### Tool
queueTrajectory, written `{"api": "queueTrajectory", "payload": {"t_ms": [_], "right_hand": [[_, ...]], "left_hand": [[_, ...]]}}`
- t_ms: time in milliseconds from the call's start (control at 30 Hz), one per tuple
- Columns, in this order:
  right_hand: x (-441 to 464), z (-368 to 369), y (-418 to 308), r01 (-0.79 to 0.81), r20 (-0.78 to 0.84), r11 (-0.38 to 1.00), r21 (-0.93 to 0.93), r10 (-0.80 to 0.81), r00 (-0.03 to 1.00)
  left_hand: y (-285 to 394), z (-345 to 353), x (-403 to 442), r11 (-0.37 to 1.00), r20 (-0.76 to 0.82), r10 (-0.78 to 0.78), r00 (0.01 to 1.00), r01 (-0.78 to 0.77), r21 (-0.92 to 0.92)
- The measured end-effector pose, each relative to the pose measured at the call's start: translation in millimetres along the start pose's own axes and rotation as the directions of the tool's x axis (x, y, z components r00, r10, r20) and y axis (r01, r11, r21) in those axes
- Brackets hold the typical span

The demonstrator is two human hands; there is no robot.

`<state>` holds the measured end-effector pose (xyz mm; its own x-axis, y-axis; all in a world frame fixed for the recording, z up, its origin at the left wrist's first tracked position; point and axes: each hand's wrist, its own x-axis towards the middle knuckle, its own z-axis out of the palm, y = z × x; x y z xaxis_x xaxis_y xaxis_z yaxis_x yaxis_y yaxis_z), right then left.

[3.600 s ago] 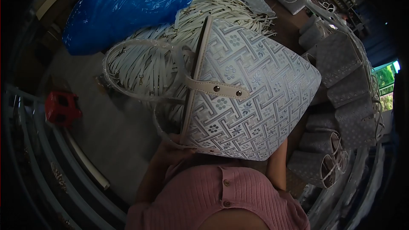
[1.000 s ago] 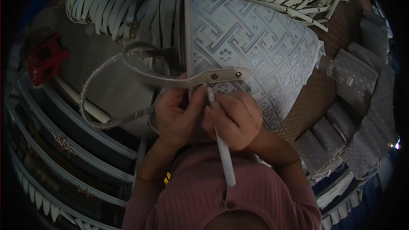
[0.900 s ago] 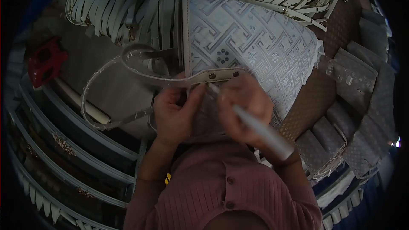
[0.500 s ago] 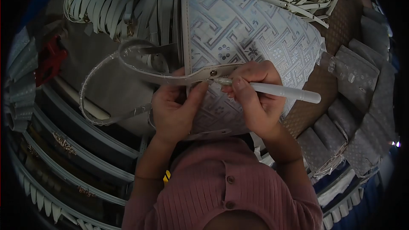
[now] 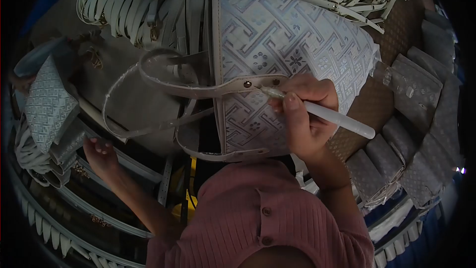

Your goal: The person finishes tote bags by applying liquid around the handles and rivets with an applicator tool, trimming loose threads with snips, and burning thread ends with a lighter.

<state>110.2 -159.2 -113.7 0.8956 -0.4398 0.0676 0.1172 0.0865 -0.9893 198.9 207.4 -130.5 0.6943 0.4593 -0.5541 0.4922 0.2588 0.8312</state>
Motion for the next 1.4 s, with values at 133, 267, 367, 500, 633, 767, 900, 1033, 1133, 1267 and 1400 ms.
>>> {"api": "queueTrajectory", "payload": {"t_ms": [133,267,367,500,633,767,900,1033,1133,1267,1400], "right_hand": [[-0.2,2.2,1.7,0.000,0.005,0.998,-0.064,0.000,1.000],[2.0,-2.7,1.8,0.033,0.161,0.978,-0.206,0.000,0.987],[3.3,4.6,5.2,0.038,0.112,0.987,-0.157,-0.020,0.993],[1.8,6.9,10.2,0.055,0.059,0.989,-0.138,-0.047,0.997],[1.5,7.2,14.4,0.065,0.050,0.990,-0.122,-0.059,0.997],[1.5,5.3,10.6,-0.002,0.065,0.989,-0.148,0.012,0.998],[1.0,4.2,10.3,-0.049,0.109,0.982,-0.182,0.069,0.992],[3.1,8.7,11.4,-0.001,0.065,0.990,-0.139,0.010,0.998],[3.3,15.0,10.6,0.352,0.242,0.718,-0.601,-0.257,0.936],[14.8,8.2,14.1,0.443,0.335,0.715,-0.540,-0.300,0.893],[18.6,-1.5,3.2,-0.352,0.012,0.932,0.084,0.352,0.936]], "left_hand": [[-89.0,-172.0,82.2,0.869,-0.293,-0.444,0.847,0.328,-0.369],[-104.7,-180.7,65.0,0.698,0.086,-0.537,0.839,0.500,-0.513],[-70.6,-54.9,3.3,0.837,-0.360,0.285,0.889,-0.048,0.544],[-25.2,51.8,-77.5,0.667,-0.046,0.664,0.747,-0.563,0.487],[-25.9,99.7,-131.2,0.658,0.644,0.281,0.712,-0.631,0.411],[-63.0,152.0,-129.8,0.834,0.774,0.100,0.626,-0.477,0.278],[-66.0,177.5,-126.8,0.980,0.764,-0.158,0.626,0.005,0.198],[-72.9,180.6,-127.9,0.975,0.770,-0.082,0.632,-0.109,0.194],[-72.4,181.8,-140.0,0.961,0.745,-0.002,0.667,-0.205,0.186],[-76.2,183.5,-138.5,0.959,0.749,0.028,0.662,-0.230,0.167],[-74.9,181.7,-135.7,0.982,0.702,-0.105,0.704,-0.039,0.187]]}}
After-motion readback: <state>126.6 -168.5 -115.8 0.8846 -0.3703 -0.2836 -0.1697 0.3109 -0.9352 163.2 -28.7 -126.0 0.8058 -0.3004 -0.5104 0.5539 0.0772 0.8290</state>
